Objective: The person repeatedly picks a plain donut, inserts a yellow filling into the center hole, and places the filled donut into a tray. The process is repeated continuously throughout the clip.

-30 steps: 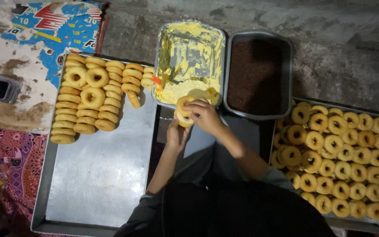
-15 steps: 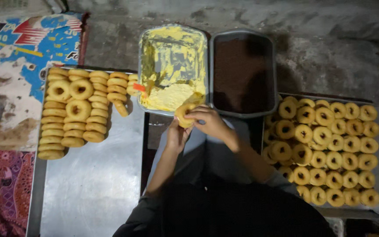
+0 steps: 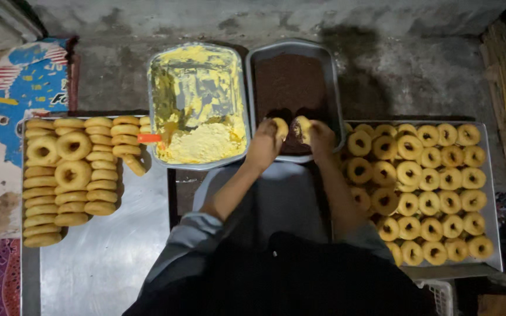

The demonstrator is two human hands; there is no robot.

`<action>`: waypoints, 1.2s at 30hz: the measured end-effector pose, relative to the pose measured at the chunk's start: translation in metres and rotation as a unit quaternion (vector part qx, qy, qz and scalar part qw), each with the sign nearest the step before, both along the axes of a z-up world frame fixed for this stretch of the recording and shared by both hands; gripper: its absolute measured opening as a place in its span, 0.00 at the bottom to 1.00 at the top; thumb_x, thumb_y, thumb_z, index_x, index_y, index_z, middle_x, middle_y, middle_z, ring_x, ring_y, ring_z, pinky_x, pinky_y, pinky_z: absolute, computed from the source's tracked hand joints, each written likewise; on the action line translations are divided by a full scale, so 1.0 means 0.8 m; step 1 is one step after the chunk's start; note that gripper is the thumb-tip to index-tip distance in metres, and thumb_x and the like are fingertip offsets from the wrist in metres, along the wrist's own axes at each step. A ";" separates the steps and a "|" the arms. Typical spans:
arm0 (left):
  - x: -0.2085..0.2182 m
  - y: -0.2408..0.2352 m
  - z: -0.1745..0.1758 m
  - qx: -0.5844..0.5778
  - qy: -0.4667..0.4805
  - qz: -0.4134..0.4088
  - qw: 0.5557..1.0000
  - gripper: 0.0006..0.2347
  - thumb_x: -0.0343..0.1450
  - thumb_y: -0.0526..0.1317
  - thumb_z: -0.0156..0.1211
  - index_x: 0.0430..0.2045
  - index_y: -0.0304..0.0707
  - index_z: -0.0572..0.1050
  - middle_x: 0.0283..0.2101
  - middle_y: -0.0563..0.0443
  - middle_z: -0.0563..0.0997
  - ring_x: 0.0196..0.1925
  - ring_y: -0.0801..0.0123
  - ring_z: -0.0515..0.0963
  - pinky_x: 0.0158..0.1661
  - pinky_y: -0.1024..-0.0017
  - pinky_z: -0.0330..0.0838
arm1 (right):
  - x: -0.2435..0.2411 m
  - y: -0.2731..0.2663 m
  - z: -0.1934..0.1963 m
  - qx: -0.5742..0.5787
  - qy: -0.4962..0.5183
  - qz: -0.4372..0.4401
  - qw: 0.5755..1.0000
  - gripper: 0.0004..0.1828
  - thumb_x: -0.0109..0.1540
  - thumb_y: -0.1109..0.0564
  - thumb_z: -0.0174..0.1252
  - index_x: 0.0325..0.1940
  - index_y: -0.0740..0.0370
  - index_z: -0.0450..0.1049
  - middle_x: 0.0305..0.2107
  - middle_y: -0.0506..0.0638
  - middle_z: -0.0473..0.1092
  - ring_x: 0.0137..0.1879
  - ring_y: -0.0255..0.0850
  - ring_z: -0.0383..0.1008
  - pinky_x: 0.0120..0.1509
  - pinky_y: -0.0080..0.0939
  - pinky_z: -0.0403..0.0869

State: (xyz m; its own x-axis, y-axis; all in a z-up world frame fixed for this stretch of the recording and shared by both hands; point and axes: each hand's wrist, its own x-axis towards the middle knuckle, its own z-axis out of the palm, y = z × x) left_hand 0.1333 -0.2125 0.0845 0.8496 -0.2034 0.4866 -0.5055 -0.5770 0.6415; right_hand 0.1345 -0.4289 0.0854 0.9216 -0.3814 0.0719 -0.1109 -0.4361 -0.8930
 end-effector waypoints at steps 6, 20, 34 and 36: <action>0.027 -0.023 -0.009 0.088 0.150 -0.011 0.985 0.12 0.72 0.37 0.56 0.45 0.27 0.77 0.50 0.32 0.79 0.53 0.43 0.79 0.57 0.55 0.75 | -0.029 -0.002 0.061 0.234 0.056 0.016 0.970 0.14 0.59 0.61 0.58 0.48 0.67 0.74 0.48 0.57 0.73 0.52 0.47 0.77 0.56 0.50 0.80; 0.010 -0.032 -0.008 -0.670 0.501 -0.065 0.545 0.15 0.78 0.37 0.39 0.58 0.30 0.67 0.54 0.40 0.78 0.54 0.58 0.81 0.53 0.61 0.81 | -0.033 0.087 0.142 -0.089 -0.239 0.133 0.958 0.23 0.61 0.61 0.64 0.61 0.63 0.71 0.56 0.57 0.71 0.62 0.52 0.72 0.65 0.51 0.72; -0.029 0.028 0.043 -0.368 0.345 0.051 0.862 0.15 0.73 0.33 0.59 0.55 0.44 0.73 0.62 0.46 0.65 0.46 0.63 0.77 0.41 0.67 0.81 | -0.215 -0.202 0.055 0.590 -0.141 -0.135 0.783 0.23 0.68 0.47 0.60 0.64 0.57 0.73 0.55 0.52 0.72 0.62 0.48 0.71 0.63 0.52 0.76; -0.048 0.083 0.012 -0.458 0.261 0.080 0.846 0.10 0.74 0.30 0.54 0.48 0.43 0.75 0.59 0.49 0.71 0.47 0.68 0.77 0.42 0.72 0.78 | -0.264 -0.245 0.066 0.518 -0.182 -0.152 0.822 0.22 0.65 0.50 0.59 0.62 0.59 0.73 0.55 0.51 0.72 0.60 0.45 0.75 0.62 0.48 0.78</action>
State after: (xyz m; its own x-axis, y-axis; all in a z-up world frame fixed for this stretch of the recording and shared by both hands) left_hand 0.0948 -0.1462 0.0943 0.9783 0.1943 -0.0714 0.0212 0.2492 0.9682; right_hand -0.0767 -0.6250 0.1381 0.7618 -0.6205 -0.1859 0.2828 0.5768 -0.7663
